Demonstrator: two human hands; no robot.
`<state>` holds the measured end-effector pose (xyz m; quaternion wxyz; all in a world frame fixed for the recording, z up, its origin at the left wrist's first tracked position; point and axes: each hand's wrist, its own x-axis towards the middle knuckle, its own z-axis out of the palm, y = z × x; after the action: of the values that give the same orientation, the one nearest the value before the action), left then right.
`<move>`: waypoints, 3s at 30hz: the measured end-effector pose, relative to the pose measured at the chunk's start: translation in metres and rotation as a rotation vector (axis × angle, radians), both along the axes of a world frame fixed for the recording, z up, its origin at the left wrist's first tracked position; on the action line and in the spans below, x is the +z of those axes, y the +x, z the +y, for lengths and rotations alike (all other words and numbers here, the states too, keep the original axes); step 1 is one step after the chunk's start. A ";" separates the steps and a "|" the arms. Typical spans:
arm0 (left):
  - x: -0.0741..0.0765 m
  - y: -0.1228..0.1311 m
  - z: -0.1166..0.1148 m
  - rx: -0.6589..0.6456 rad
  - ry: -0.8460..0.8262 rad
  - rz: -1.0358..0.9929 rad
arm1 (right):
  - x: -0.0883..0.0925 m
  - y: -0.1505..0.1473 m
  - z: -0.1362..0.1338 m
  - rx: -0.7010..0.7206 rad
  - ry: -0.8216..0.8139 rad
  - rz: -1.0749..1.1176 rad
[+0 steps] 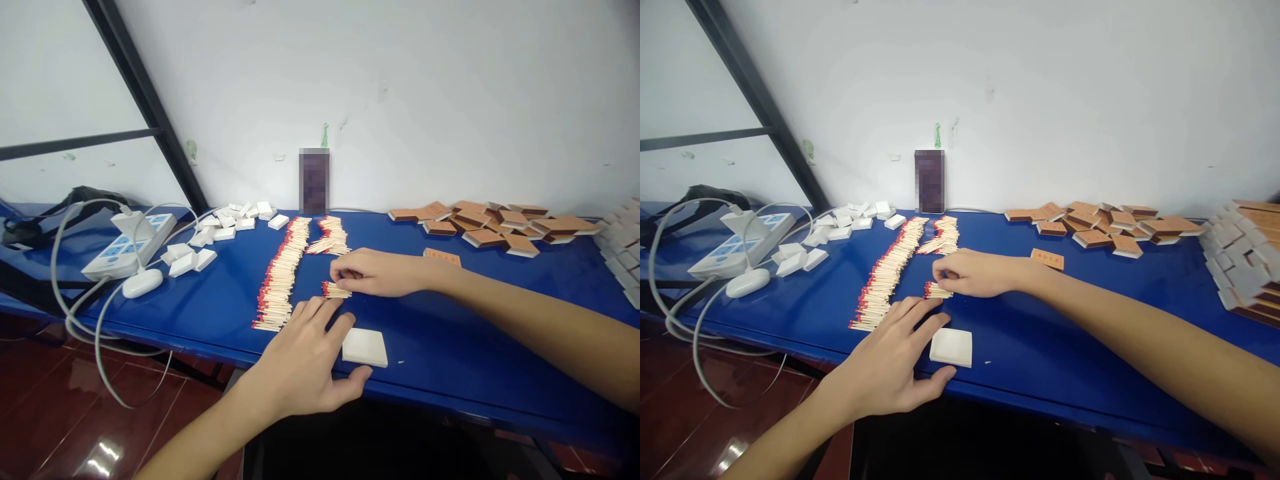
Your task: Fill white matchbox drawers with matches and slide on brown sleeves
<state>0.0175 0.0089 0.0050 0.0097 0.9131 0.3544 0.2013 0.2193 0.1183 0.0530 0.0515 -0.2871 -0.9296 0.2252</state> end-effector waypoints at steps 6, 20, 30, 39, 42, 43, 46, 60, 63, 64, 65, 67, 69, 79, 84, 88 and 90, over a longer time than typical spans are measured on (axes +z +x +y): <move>0.001 -0.001 0.000 -0.007 0.007 -0.015 | 0.000 0.000 0.002 0.025 0.003 0.010; 0.003 0.000 0.000 0.005 -0.012 0.005 | 0.002 0.000 0.001 0.063 0.014 -0.011; 0.001 0.000 0.000 0.006 -0.018 0.019 | 0.002 0.001 0.002 0.078 0.024 0.032; 0.003 0.000 -0.001 -0.020 0.001 -0.002 | -0.025 0.006 0.029 -0.346 0.256 0.170; 0.004 0.000 -0.001 -0.030 0.012 0.009 | -0.033 0.002 0.035 -0.377 0.275 0.186; 0.004 0.000 -0.001 -0.031 0.011 0.013 | -0.035 0.000 0.035 -0.382 0.278 0.193; 0.003 0.000 -0.001 -0.039 0.007 0.022 | -0.039 -0.003 0.036 -0.415 0.292 0.212; 0.003 0.000 -0.002 -0.025 0.029 0.034 | -0.044 -0.014 0.039 -0.447 0.366 0.180; 0.003 0.000 -0.002 -0.032 0.038 0.034 | -0.045 -0.013 0.038 -0.452 0.361 0.190; 0.003 0.000 -0.002 -0.034 0.042 0.032 | -0.046 -0.013 0.038 -0.442 0.360 0.195; 0.003 0.000 -0.002 -0.034 0.043 0.029 | -0.047 -0.012 0.039 -0.425 0.363 0.201; 0.003 0.000 -0.002 -0.034 0.039 0.024 | -0.048 -0.012 0.039 -0.387 0.388 0.217; 0.003 -0.001 -0.002 -0.036 0.030 0.022 | -0.049 -0.012 0.040 -0.369 0.427 0.227; 0.004 0.000 0.000 -0.043 -0.015 0.019 | -0.051 -0.011 0.038 -0.408 0.395 0.250; 0.005 -0.001 -0.001 -0.042 -0.021 0.015 | -0.050 -0.010 0.038 -0.355 0.374 0.258; 0.004 -0.001 -0.001 -0.046 -0.007 0.016 | -0.050 -0.010 0.040 -0.313 0.362 0.269; 0.003 -0.001 -0.001 -0.049 0.001 0.012 | -0.049 -0.010 0.040 -0.306 0.367 0.259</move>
<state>0.0166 0.0083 0.0085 0.0119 0.9228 0.3318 0.1956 0.2089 0.1584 0.0037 0.2547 -0.3788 -0.8864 0.0774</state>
